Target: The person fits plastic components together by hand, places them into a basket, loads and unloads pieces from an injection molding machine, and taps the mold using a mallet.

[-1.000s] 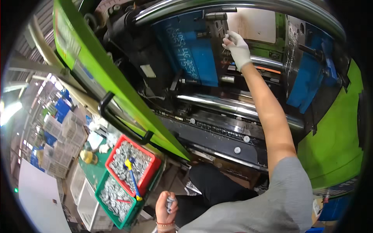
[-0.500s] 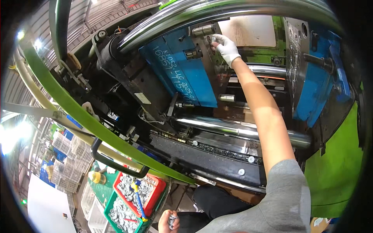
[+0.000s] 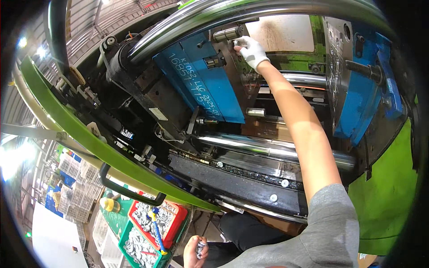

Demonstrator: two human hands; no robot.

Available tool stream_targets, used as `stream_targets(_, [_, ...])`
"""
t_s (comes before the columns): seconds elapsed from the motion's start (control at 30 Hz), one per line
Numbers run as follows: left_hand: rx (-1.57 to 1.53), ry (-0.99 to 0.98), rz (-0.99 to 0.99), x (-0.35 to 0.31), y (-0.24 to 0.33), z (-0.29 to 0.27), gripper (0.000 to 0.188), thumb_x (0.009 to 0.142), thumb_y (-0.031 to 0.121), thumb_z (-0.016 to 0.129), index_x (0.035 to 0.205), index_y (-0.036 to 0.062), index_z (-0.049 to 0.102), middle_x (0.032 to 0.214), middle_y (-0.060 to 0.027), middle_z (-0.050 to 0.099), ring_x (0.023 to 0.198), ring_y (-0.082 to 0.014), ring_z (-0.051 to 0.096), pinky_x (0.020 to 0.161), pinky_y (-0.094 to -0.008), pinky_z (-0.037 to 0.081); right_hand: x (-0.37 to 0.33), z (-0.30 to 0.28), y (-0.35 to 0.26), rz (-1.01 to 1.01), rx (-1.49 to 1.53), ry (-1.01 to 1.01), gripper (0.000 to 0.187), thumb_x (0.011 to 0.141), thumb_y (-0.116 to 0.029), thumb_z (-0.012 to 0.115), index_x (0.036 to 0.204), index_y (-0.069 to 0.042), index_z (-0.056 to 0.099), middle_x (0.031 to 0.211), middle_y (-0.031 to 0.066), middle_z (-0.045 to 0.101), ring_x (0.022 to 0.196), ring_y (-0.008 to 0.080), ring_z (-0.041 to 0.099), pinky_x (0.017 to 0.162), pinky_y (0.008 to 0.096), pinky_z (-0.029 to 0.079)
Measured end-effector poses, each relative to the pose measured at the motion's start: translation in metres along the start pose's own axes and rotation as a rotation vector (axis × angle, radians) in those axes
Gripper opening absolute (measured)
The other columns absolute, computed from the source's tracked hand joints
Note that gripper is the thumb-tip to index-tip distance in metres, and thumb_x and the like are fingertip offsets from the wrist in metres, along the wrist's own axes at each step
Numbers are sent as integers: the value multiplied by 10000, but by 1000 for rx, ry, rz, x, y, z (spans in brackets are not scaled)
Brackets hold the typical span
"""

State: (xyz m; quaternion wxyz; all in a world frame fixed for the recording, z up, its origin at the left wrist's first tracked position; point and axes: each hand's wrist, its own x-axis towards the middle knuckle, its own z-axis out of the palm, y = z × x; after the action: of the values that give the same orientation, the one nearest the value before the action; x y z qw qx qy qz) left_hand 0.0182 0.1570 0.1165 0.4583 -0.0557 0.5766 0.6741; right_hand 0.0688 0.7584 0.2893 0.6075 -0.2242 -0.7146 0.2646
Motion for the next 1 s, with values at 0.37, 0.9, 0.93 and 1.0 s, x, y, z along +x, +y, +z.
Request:
stream_targets(0.37, [50,33,41,-4,-3,-9,247,923,277,489,746,105,486,589,41,403,414,-42,291,347,-175,189,-3,0,3,233,573,-25,383,859,-70,595,1221,1,494,1133,104,560,909,144,575,760,250,521])
stream_targets(0.9, [1,35,57,-1,-8,-13,222,925,257,491,778,92,500,590,29,403,413,-48,302,345,-174,199,-3,-1,2,170,387,-9,348,841,-13,573,1186,-14,524,1072,90,595,890,160,600,775,259,522])
stream_targets(0.93, [0,22,56,-1,-8,-13,219,926,253,492,777,92,500,592,27,405,414,-48,303,344,-174,200,-1,-1,1,194,334,-30,343,837,-3,575,1175,-11,521,1078,96,595,886,160,604,754,261,522])
stream_targets(1.0, [-3,9,56,-1,-8,-13,217,926,248,492,776,92,499,594,24,407,415,-48,305,343,-173,202,-1,-2,-2,216,281,-52,338,833,8,577,1165,-8,518,1084,101,594,883,161,608,733,262,522])
